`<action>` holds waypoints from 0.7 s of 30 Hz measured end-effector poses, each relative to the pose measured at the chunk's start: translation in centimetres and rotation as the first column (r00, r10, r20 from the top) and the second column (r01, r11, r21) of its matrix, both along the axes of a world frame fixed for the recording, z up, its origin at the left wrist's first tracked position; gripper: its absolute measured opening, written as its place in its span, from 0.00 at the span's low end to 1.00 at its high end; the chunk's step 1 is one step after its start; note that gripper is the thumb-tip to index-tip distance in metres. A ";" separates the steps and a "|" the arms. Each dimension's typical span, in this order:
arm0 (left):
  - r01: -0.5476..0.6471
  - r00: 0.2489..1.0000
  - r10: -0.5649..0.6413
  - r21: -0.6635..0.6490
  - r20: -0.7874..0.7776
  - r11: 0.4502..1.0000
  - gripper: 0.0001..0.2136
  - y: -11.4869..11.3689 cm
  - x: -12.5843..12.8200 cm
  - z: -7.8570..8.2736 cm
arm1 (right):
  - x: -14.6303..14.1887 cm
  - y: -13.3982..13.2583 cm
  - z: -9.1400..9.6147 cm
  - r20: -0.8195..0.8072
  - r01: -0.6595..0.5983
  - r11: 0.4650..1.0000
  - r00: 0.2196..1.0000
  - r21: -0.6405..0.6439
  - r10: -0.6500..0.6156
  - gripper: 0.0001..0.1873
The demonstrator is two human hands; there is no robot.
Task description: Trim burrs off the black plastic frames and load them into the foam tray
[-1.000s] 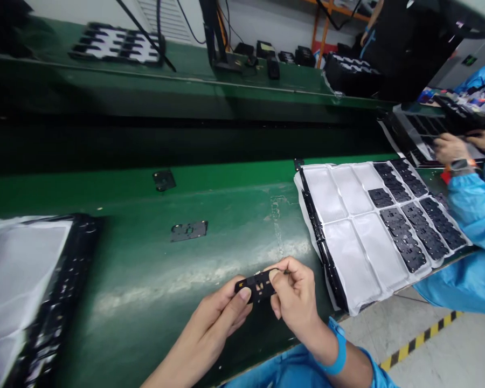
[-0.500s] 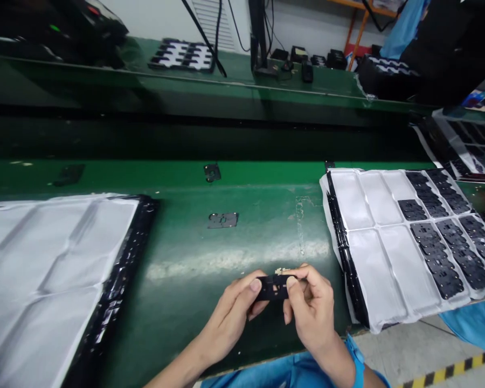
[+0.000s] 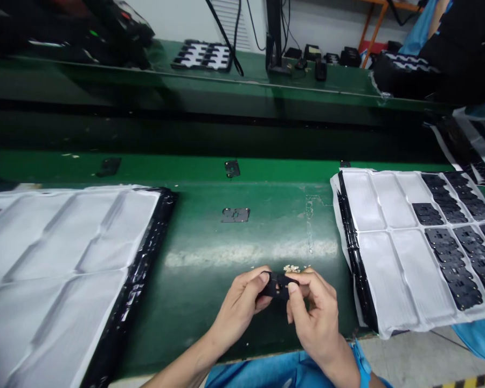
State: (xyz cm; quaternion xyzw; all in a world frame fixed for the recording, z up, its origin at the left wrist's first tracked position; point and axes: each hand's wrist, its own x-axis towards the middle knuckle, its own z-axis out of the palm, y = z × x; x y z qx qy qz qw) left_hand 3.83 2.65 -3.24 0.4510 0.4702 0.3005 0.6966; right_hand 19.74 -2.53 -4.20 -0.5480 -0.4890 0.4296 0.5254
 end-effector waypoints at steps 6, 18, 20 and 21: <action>-0.023 1.000 0.022 -0.055 -0.019 0.998 0.20 -0.6 0.1 0.8 | 0.6 0.8 1.0 -0.096 -0.066 0.981 0.994 -0.185 0.049 0.17; 0.056 0.997 -0.055 0.025 -0.050 0.998 0.19 -0.7 -1.0 1.6 | -0.6 1.7 1.1 -0.217 -0.006 0.956 0.974 -0.294 -0.060 0.24; 0.063 0.994 -0.059 0.053 -0.087 0.997 0.19 -0.6 -1.1 1.2 | -0.8 1.8 1.1 -0.218 -0.002 0.958 0.974 -0.286 -0.063 0.24; 0.067 0.993 -0.061 0.058 -0.102 0.996 0.19 -0.6 -1.2 1.0 | -0.9 1.8 1.0 -0.220 -0.004 0.959 0.974 -0.284 -0.061 0.24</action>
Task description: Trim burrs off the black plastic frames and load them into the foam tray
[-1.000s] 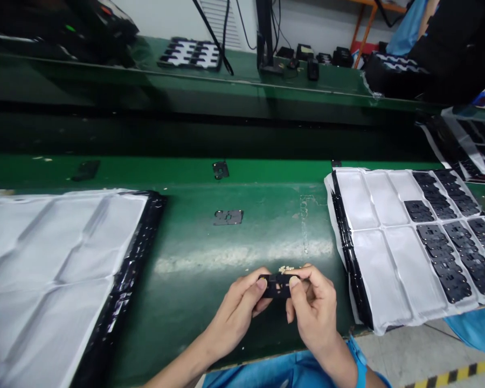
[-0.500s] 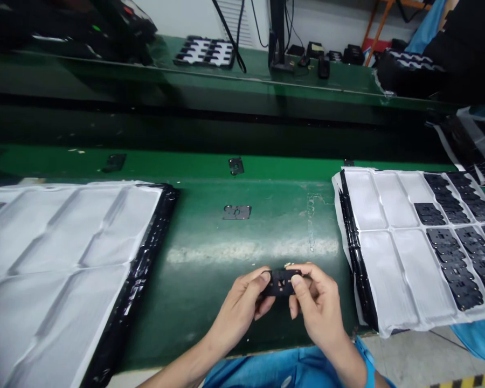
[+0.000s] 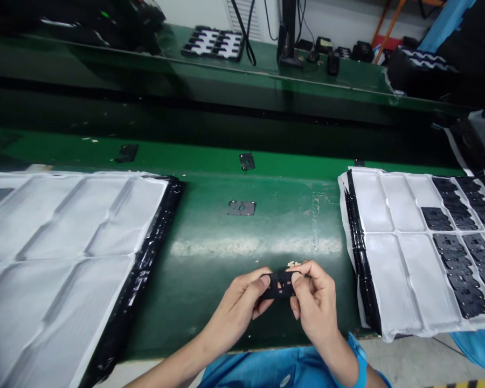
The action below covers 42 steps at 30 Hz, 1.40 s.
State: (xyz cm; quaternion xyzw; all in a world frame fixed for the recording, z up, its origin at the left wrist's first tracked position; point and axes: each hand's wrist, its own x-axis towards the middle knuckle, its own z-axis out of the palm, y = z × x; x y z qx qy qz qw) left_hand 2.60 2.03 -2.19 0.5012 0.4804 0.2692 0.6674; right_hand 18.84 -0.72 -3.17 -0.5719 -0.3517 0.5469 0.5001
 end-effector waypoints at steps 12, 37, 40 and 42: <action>0.068 0.981 -0.032 0.179 -0.194 0.982 0.10 2.7 -4.6 1.3 | -0.9 0.5 -1.0 0.099 -0.183 0.983 0.978 -0.029 0.185 0.20; 0.265 0.504 0.273 0.447 -0.820 0.854 0.12 22.7 -7.1 -0.1 | -0.4 1.2 -4.1 0.213 -0.191 0.981 0.960 0.031 0.180 0.26; 0.221 0.426 0.271 0.390 -0.863 0.894 0.20 27.1 -3.2 -0.4 | -0.3 1.2 -4.0 0.271 -0.177 0.981 0.951 0.078 0.150 0.25; 0.192 0.385 0.263 0.355 -0.885 0.915 0.21 29.2 -1.0 -0.8 | -0.3 1.1 -3.8 0.314 -0.165 0.981 0.941 0.106 0.125 0.24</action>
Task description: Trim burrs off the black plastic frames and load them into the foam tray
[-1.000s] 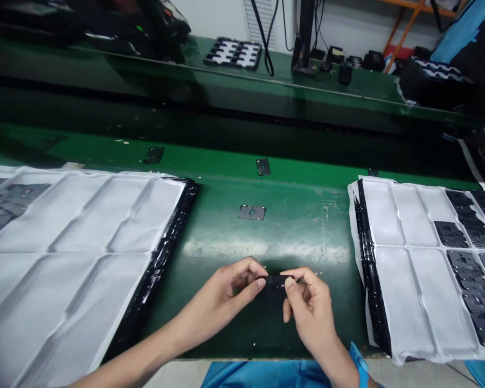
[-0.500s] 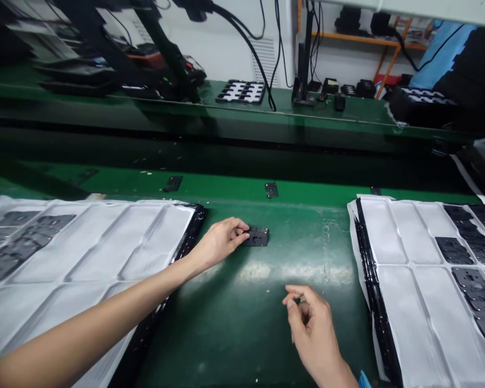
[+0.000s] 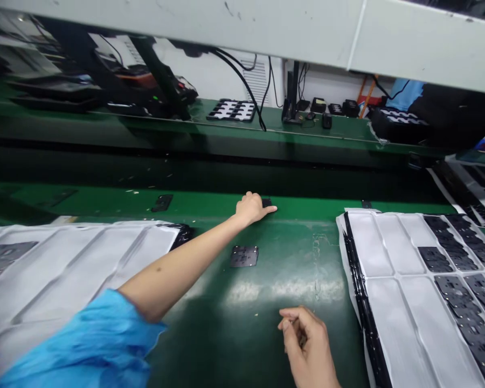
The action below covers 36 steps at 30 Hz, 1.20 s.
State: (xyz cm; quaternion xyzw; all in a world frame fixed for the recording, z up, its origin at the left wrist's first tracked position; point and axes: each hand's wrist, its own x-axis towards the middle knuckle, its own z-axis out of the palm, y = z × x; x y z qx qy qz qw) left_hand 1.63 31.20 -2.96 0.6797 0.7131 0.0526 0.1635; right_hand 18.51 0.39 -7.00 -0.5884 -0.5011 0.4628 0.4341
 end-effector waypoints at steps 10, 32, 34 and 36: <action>0.303 0.947 -0.296 -0.045 0.129 0.952 0.10 -4.1 3.3 2.6 | 1.2 -0.1 0.9 0.059 0.049 0.995 0.997 0.085 -0.054 0.16; 0.602 0.691 -0.572 0.085 0.442 0.794 0.14 -25.7 3.3 5.5 | 3.7 0.0 5.6 -0.100 0.159 0.945 0.986 0.287 -0.135 0.16; 0.600 0.697 -0.559 0.063 0.450 0.798 0.13 -25.9 3.2 5.2 | 3.7 0.1 5.6 -0.113 0.149 0.943 0.986 0.297 -0.120 0.16; 0.598 0.702 -0.549 0.045 0.454 0.801 0.13 -25.9 3.2 5.1 | 3.6 0.1 5.6 -0.119 0.140 0.946 0.987 0.291 -0.110 0.16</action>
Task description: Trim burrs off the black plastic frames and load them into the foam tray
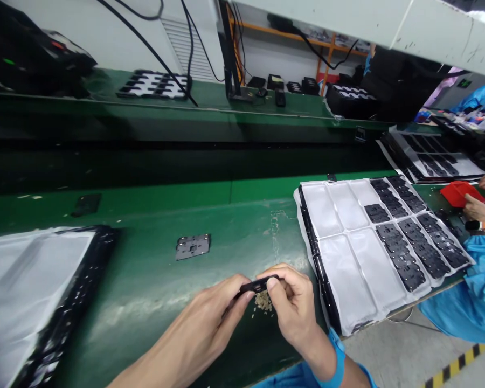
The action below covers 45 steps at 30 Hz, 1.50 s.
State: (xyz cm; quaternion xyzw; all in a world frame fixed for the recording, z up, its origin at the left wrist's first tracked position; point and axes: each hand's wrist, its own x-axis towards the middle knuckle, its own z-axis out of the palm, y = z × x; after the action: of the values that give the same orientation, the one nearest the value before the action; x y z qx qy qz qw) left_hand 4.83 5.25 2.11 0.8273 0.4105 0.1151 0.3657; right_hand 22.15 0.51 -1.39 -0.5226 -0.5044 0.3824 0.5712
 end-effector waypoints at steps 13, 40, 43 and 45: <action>-0.010 1.000 0.012 -0.100 0.016 0.995 0.12 0.2 -0.4 -0.1 | -0.2 0.4 -0.9 0.010 -0.002 0.999 1.000 -0.049 0.003 0.17; -0.190 0.909 0.288 -0.315 0.301 0.930 0.18 0.0 -1.7 -2.9 | -1.0 -0.3 -1.6 -0.047 -0.168 0.978 0.985 -0.123 0.164 0.13; -0.209 0.890 0.309 -0.304 0.334 0.929 0.17 0.2 -1.4 -3.3 | -1.2 -0.5 -1.7 -0.016 -0.175 0.979 0.985 -0.100 0.175 0.12; -0.217 0.885 0.315 -0.295 0.343 0.931 0.17 0.3 -1.3 -3.4 | -1.2 -0.5 -1.8 -0.004 -0.185 0.978 0.983 -0.094 0.186 0.12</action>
State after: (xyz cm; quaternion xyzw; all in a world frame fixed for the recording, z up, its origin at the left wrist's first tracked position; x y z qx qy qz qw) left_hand 3.53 5.58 -1.31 0.6716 0.4520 0.2722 0.5201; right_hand 20.92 -0.04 -3.22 -0.5006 -0.5337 0.4560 0.5066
